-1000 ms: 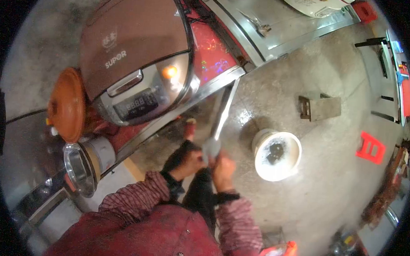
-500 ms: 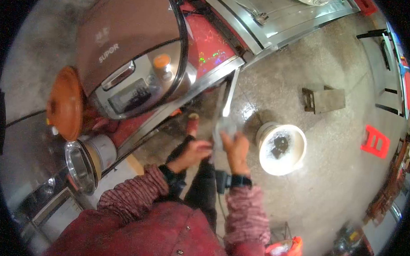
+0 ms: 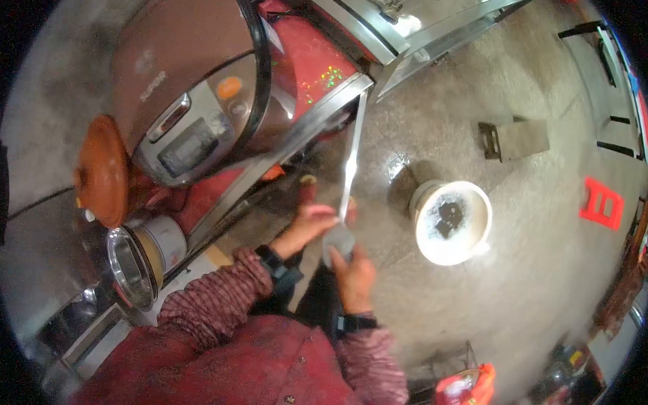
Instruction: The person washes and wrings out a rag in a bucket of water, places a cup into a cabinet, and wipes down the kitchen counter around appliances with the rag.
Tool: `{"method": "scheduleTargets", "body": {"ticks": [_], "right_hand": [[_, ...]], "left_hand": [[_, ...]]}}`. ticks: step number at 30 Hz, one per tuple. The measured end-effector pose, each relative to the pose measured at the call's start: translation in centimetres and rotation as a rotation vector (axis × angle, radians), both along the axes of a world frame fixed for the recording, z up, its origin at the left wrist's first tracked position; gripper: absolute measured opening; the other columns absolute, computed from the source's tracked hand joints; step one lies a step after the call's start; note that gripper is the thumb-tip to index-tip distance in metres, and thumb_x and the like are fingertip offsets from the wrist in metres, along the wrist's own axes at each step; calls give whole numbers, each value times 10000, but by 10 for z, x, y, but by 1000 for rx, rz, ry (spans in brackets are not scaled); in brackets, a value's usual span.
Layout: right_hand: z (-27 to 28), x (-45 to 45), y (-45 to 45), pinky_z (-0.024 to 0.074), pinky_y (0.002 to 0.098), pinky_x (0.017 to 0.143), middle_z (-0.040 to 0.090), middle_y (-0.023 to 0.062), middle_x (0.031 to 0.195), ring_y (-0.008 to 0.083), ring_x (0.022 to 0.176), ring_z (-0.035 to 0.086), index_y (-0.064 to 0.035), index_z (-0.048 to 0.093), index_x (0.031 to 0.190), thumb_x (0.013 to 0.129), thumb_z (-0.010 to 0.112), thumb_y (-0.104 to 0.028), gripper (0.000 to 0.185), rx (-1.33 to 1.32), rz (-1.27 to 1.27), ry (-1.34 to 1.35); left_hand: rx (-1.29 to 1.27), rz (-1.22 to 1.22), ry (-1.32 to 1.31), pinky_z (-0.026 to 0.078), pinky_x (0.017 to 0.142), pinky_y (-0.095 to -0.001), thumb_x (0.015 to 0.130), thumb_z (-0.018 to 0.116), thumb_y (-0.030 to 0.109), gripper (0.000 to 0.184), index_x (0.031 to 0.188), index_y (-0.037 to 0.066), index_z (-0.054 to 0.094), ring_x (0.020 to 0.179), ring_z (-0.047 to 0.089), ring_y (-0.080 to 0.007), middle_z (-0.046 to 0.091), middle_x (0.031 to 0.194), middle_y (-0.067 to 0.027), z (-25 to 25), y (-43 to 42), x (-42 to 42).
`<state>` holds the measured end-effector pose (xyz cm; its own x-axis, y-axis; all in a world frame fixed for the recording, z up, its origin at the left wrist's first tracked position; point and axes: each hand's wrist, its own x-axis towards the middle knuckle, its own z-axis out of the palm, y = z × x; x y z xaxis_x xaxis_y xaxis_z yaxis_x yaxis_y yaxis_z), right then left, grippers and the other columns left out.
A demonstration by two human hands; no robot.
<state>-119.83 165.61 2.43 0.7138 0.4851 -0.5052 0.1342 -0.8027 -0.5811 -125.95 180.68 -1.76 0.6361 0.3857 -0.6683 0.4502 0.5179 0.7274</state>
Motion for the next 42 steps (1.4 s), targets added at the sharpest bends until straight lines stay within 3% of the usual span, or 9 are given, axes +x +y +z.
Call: {"method": "scheduleTargets", "body": {"ticks": [2, 8, 11, 13, 16, 17, 30, 32, 42], "right_hand": [[3, 1, 14, 477, 408, 657, 631, 193, 809, 359, 775, 613, -50, 602, 1028, 714, 690, -387, 470, -109, 114, -54], [-11, -4, 19, 484, 417, 652, 630, 196, 830, 358, 764, 615, -61, 567, 1095, 695, 685, -455, 574, -118, 134, -121], [-16, -6, 18, 487, 420, 644, 629, 203, 824, 358, 751, 617, -45, 568, 1088, 698, 679, -463, 583, -98, 144, -164], [-15, -6, 20, 487, 422, 642, 628, 206, 823, 361, 748, 616, -41, 567, 1089, 700, 677, -464, 585, -100, 144, -165], [-22, -10, 18, 484, 408, 586, 621, 192, 762, 341, 670, 613, -56, 567, 1089, 673, 704, -438, 581, -79, 159, -243], [-25, -11, 16, 481, 392, 531, 615, 175, 702, 319, 595, 610, -75, 569, 1089, 644, 733, -412, 582, -56, 172, -320], [-20, -14, 24, 470, 400, 493, 599, 170, 638, 326, 545, 593, -48, 577, 1074, 679, 696, -472, 592, -43, 177, -323], [-11, -10, 28, 485, 433, 617, 624, 213, 769, 381, 712, 609, -32, 564, 1076, 697, 670, -494, 607, -149, 143, -130], [-20, -11, 23, 488, 425, 612, 626, 200, 762, 365, 702, 613, -49, 570, 1072, 687, 676, -498, 601, -76, 138, -185]], "left_hand": [[19, 25, 15, 456, 606, -204, 779, 639, 100, 180, 914, -19, 628, 705, 575, -80, 628, 778, -34, 4, 0, 3], [73, -8, -3, 457, 616, -227, 771, 645, 128, 190, 863, -38, 639, 706, 564, -74, 630, 769, -14, -6, 2, 1], [150, -32, 51, 463, 616, -255, 759, 641, 129, 192, 851, -40, 635, 690, 596, -124, 643, 747, -57, 2, 3, 5], [421, -127, 95, 466, 607, -288, 755, 622, 136, 193, 840, -37, 631, 690, 625, -195, 642, 734, -131, 0, 0, 6], [428, -74, 95, 467, 597, -314, 760, 602, 149, 199, 828, -37, 627, 690, 632, -249, 629, 731, -175, -3, -8, 10], [428, -74, 95, 467, 597, -314, 760, 602, 149, 199, 828, -37, 627, 690, 632, -249, 629, 731, -175, -4, -10, 10], [341, 88, 114, 475, 586, -268, 734, 619, 104, 195, 840, -60, 627, 653, 611, -156, 647, 723, -118, -6, -14, 6], [286, 124, 105, 476, 585, -262, 734, 623, 104, 203, 843, -67, 624, 656, 610, -149, 649, 732, -114, -7, -14, 7], [114, 94, 90, 464, 541, -233, 765, 633, 120, 193, 847, -55, 633, 644, 591, -107, 641, 735, -67, 10, 12, 23]]}}
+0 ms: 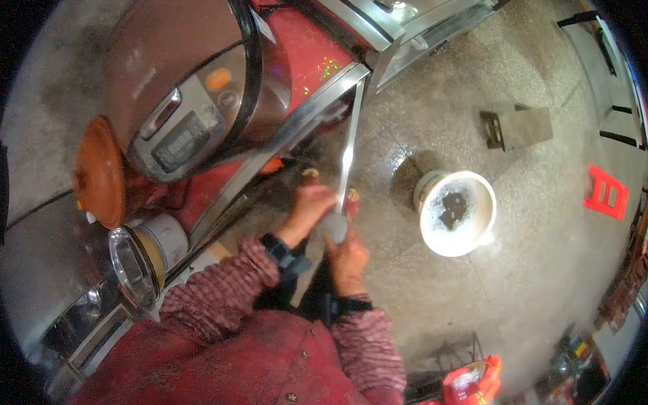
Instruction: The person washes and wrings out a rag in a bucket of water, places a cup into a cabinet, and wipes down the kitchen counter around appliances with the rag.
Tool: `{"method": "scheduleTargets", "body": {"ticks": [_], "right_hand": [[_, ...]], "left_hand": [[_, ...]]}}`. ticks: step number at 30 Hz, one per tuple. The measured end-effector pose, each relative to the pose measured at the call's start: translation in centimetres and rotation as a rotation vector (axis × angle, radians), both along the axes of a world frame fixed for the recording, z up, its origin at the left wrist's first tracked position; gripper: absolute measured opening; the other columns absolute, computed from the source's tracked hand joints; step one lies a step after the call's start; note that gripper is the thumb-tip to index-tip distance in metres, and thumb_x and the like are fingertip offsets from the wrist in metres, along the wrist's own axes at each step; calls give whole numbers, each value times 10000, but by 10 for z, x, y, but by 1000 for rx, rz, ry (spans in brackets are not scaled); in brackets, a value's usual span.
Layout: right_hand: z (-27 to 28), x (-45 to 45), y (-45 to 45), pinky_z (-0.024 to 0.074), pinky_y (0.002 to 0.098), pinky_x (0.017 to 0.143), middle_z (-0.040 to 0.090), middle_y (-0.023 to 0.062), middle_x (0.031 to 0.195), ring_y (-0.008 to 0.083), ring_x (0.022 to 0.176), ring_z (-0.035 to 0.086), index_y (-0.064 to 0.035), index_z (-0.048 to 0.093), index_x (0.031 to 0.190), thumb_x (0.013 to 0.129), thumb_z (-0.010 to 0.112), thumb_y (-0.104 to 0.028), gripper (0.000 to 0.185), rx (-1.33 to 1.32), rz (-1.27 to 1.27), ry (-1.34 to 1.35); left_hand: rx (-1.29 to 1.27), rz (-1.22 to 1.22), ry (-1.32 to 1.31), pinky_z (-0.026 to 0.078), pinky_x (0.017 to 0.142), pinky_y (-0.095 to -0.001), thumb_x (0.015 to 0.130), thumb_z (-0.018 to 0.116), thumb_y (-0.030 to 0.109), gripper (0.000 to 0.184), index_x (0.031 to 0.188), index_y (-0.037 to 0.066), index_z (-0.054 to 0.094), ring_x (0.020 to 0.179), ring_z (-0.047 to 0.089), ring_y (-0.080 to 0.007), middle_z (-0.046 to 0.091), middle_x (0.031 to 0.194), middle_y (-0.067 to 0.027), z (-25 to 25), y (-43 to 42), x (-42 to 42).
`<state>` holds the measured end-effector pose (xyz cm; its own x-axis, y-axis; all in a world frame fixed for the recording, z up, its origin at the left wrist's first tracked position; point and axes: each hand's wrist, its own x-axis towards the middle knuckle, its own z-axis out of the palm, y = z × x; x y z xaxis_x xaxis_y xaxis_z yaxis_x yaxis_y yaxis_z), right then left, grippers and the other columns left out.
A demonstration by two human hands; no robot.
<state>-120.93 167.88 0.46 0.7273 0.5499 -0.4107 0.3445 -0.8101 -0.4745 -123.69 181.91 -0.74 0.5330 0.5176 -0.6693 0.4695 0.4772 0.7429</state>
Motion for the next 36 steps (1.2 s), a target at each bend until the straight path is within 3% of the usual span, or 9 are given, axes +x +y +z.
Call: {"method": "scheduleTargets", "body": {"ticks": [6, 12, 14, 18, 20, 23, 32, 33, 36], "right_hand": [[-3, -2, -1, 491, 416, 619, 629, 194, 789, 360, 718, 614, -63, 570, 1080, 684, 683, -486, 590, 10, -9, -15], [0, 0, 0, 488, 411, 643, 630, 190, 812, 361, 744, 613, -70, 566, 1089, 680, 689, -477, 590, 32, -22, 45], [1, 1, 0, 489, 415, 638, 631, 192, 809, 360, 741, 615, -65, 566, 1087, 674, 689, -490, 606, 56, -29, 39], [2, 1, 0, 489, 420, 630, 631, 195, 803, 359, 735, 617, -57, 565, 1085, 672, 687, -501, 618, -7, -15, 47], [4, 0, 0, 488, 383, 556, 630, 154, 758, 318, 624, 615, -72, 551, 1093, 642, 738, -407, 592, -33, 31, -53], [-1, -1, -2, 484, 381, 542, 627, 145, 720, 313, 594, 608, -78, 548, 1110, 631, 741, -422, 620, -6, 41, -96], [-10, -3, -6, 487, 380, 547, 632, 143, 743, 316, 602, 609, -81, 550, 1120, 629, 739, -432, 633, -18, 47, -76], [-10, -3, -6, 487, 380, 547, 632, 143, 743, 316, 602, 609, -81, 550, 1120, 629, 739, -432, 633, -17, 48, -75], [-9, -3, -6, 494, 384, 574, 637, 148, 788, 322, 645, 617, -74, 556, 1101, 626, 741, -432, 623, -20, 38, -78]], "left_hand": [[92, 0, -9, 467, 545, -218, 750, 633, 85, 184, 864, -59, 625, 670, 619, -122, 658, 789, -109, -2, -7, -2], [-147, 190, -4, 474, 573, -232, 737, 622, 60, 202, 879, -84, 616, 692, 619, -133, 656, 794, -108, 13, 8, 14], [81, 13, 34, 461, 541, -219, 743, 614, 51, 172, 860, -75, 619, 660, 608, -116, 653, 782, -92, 0, -1, 2], [43, 92, -12, 459, 540, -218, 742, 615, 53, 175, 862, -75, 620, 649, 601, -109, 651, 771, -88, 13, -6, 3], [83, 20, 20, 464, 559, -225, 743, 614, 58, 177, 867, -68, 625, 663, 601, -112, 653, 774, -81, 17, 1, 9], [-24, 120, -5, 466, 573, -229, 738, 621, 66, 194, 880, -67, 627, 674, 603, -111, 655, 774, -84, -4, -3, 7], [81, 58, 12, 483, 597, -239, 715, 652, 73, 235, 886, -84, 619, 703, 623, -137, 660, 782, -121, 4, 2, 11], [145, 89, -19, 440, 559, -237, 720, 651, 140, 227, 844, -50, 642, 639, 551, -87, 627, 719, -46, 1, 3, 18], [157, 117, -41, 449, 566, -242, 717, 658, 133, 230, 855, -51, 642, 635, 561, -99, 637, 731, -58, -4, 8, 25]]}}
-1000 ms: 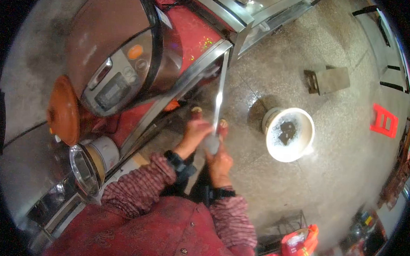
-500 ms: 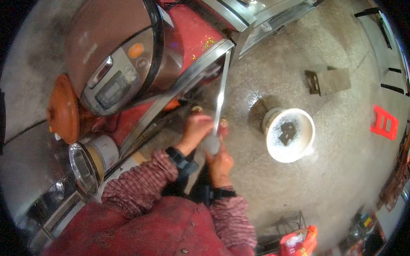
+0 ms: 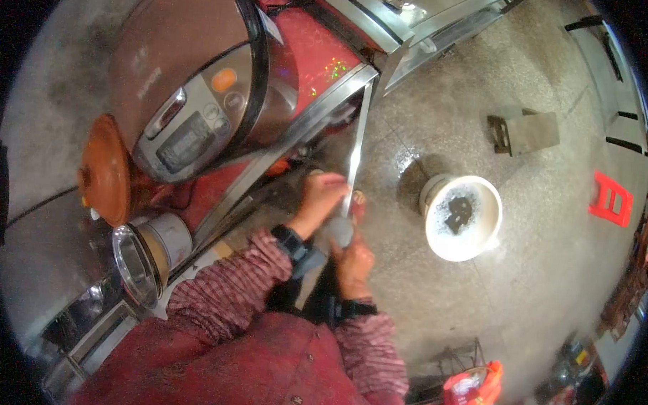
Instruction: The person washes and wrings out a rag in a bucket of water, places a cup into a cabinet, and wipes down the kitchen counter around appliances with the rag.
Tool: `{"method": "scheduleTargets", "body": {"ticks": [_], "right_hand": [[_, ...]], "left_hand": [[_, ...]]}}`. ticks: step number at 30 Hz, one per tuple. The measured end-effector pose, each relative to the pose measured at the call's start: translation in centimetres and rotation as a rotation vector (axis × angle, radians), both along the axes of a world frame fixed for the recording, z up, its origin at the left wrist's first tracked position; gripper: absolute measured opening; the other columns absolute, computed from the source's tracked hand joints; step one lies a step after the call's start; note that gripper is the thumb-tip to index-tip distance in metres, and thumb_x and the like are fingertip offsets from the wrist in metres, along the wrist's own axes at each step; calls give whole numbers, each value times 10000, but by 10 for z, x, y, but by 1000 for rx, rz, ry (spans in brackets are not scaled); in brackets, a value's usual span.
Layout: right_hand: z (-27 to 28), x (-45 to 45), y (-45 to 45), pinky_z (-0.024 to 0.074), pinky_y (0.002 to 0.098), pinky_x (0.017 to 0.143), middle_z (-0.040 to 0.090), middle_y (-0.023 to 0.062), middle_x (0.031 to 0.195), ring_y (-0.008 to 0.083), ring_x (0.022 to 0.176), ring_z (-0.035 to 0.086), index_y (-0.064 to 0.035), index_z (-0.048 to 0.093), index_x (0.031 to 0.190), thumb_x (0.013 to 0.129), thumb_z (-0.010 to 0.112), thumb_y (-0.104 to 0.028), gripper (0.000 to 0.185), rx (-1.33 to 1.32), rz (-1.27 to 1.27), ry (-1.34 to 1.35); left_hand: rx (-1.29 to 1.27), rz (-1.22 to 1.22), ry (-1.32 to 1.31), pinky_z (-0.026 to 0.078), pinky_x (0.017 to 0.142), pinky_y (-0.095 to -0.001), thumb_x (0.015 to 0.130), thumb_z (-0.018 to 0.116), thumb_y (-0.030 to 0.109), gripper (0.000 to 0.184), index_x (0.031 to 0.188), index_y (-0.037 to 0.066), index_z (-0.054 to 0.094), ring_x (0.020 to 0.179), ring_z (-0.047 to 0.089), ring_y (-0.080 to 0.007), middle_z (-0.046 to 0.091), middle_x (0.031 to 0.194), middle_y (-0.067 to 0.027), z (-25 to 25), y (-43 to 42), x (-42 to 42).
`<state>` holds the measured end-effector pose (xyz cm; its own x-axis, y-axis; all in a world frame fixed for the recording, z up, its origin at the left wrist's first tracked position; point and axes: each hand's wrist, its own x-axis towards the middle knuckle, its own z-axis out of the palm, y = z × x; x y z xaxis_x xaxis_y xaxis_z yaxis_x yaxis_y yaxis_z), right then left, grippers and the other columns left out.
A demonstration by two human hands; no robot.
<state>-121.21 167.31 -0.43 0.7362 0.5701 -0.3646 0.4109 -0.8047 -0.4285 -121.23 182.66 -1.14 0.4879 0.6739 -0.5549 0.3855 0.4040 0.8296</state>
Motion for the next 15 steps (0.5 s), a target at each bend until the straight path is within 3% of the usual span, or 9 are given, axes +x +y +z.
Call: {"method": "scheduleTargets", "body": {"ticks": [4, 6, 10, 15], "right_hand": [[3, 0, 2, 497, 394, 595, 636, 156, 818, 333, 674, 618, -85, 559, 1094, 641, 730, -429, 594, -9, -11, 23], [5, 0, 3, 496, 398, 594, 636, 157, 814, 336, 670, 617, -91, 560, 1095, 650, 724, -428, 582, -3, -13, 44], [3, 0, 1, 493, 403, 587, 634, 162, 807, 340, 665, 615, -94, 555, 1104, 648, 728, -411, 582, -4, -24, 53], [0, -1, 0, 492, 403, 587, 633, 161, 805, 335, 662, 616, -92, 551, 1112, 639, 734, -407, 597, 23, -19, 51]], "left_hand": [[-21, 7, 18, 487, 623, -240, 727, 648, 72, 200, 863, -71, 623, 725, 623, -141, 658, 791, -117, -3, -11, -14], [-158, 78, 25, 460, 564, -243, 706, 673, 115, 246, 888, -47, 635, 630, 579, -112, 643, 756, -70, -1, -14, -18], [-118, 38, 35, 466, 567, -246, 707, 671, 105, 237, 883, -48, 633, 641, 587, -115, 646, 775, -80, 11, -2, -3], [-257, 91, -29, 460, 561, -233, 705, 670, 113, 234, 894, -23, 642, 637, 575, -103, 640, 762, -58, 8, -2, -5]]}}
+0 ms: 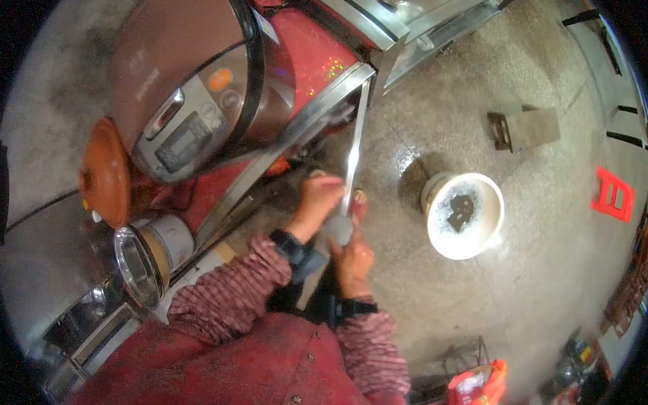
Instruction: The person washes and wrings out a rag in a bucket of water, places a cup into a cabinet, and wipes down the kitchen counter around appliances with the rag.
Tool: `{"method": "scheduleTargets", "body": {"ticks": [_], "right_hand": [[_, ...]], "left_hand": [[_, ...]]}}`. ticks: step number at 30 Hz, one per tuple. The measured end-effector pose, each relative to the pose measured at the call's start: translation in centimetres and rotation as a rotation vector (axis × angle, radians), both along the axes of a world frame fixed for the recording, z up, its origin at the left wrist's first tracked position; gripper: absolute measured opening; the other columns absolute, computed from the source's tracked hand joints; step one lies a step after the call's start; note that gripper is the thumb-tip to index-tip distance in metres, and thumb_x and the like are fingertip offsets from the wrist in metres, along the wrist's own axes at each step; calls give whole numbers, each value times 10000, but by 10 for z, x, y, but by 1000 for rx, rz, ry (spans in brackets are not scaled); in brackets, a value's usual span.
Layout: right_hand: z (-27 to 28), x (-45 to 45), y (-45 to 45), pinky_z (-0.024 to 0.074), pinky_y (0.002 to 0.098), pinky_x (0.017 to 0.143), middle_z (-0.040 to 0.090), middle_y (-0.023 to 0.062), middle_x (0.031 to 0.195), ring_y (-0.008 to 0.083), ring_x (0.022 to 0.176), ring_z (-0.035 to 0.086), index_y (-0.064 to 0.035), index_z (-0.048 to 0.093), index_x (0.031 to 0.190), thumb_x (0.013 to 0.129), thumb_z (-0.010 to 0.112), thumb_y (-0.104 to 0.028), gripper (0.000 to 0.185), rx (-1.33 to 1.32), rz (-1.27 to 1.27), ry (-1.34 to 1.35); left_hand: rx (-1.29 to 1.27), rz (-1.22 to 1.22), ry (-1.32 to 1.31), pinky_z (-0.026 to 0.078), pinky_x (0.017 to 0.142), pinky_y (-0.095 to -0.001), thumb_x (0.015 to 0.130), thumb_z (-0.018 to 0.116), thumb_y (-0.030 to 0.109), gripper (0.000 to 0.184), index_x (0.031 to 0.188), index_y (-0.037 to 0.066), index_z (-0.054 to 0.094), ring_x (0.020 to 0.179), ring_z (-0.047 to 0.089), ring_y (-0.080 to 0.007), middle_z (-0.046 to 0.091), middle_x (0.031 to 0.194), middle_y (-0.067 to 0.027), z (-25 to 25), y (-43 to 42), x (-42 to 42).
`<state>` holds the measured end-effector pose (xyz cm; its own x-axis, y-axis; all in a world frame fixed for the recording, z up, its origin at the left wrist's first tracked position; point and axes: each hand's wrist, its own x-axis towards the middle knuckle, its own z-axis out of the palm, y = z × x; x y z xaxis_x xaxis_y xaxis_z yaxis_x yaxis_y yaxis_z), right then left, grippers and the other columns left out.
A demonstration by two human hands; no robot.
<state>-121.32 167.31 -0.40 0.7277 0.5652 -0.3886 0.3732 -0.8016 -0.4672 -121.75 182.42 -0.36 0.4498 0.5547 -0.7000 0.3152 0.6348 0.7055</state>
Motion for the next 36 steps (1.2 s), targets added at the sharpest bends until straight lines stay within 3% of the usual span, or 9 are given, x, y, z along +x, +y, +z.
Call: {"method": "scheduleTargets", "body": {"ticks": [19, 21, 24, 26, 29, 31, 33, 34, 36], "right_hand": [[-2, 2, -2, 472, 375, 521, 619, 142, 705, 304, 563, 596, -90, 488, 1226, 626, 739, -432, 734, -14, 52, -58], [-4, 3, -2, 471, 376, 520, 618, 143, 705, 304, 566, 596, -89, 491, 1224, 629, 735, -438, 733, -53, 60, -52], [-3, 6, -6, 479, 384, 544, 627, 155, 723, 314, 605, 610, -78, 534, 1173, 640, 727, -439, 672, 10, 45, -44], [3, 16, -12, 489, 394, 576, 638, 171, 752, 323, 656, 624, -62, 592, 1079, 662, 720, -416, 561, 115, -25, 56], [27, 42, -20, 494, 395, 598, 638, 190, 748, 329, 674, 630, -36, 623, 984, 678, 716, -391, 478, 167, -156, 91], [46, 60, -10, 494, 392, 594, 634, 187, 709, 324, 652, 630, -15, 625, 943, 690, 713, -378, 451, 54, -187, 95], [71, 84, 20, 490, 402, 581, 626, 184, 675, 324, 631, 626, -9, 619, 894, 688, 709, -399, 450, 244, -237, 192], [50, 90, 25, 485, 412, 558, 621, 172, 660, 328, 616, 618, -25, 614, 860, 690, 696, -431, 448, 228, -158, 81], [16, 97, 47, 483, 414, 548, 617, 172, 657, 333, 612, 615, -33, 610, 844, 690, 691, -441, 444, 174, -31, -18]], "left_hand": [[87, -96, 101, 467, 598, -252, 702, 661, 102, 233, 891, -31, 631, 681, 579, -115, 642, 782, -69, 14, 9, 15], [144, -72, 42, 449, 405, -308, 762, 565, -4, 132, 872, -76, 567, 477, 577, -191, 613, 690, -116, 19, 12, 23], [184, -136, 72, 463, 458, -302, 741, 618, 60, 187, 874, -61, 568, 536, 593, -186, 613, 702, -111, 5, 14, 17], [520, -406, 69, 478, 558, -311, 691, 687, 177, 328, 905, -42, 568, 636, 612, -202, 616, 712, -117, -36, 4, -6], [306, -475, 100, 473, 646, -321, 637, 725, 276, 428, 911, -16, 573, 724, 612, -214, 617, 729, -121, -63, -14, -21], [381, -583, 201, 474, 672, -365, 652, 709, 281, 407, 911, 2, 566, 744, 613, -282, 620, 780, -145, -39, -19, -18], [551, -694, 235, 471, 698, -410, 658, 709, 277, 432, 961, 12, 554, 816, 605, -338, 619, 854, -177, -25, -26, -13], [521, -873, 299, 461, 729, -453, 684, 686, 258, 544, 1117, 8, 474, 886, 581, -381, 609, 899, -210, -13, -23, -10], [497, -903, 361, 461, 737, -454, 700, 670, 243, 589, 1169, -7, 415, 898, 581, -378, 605, 904, -220, -22, -34, -8]]}}
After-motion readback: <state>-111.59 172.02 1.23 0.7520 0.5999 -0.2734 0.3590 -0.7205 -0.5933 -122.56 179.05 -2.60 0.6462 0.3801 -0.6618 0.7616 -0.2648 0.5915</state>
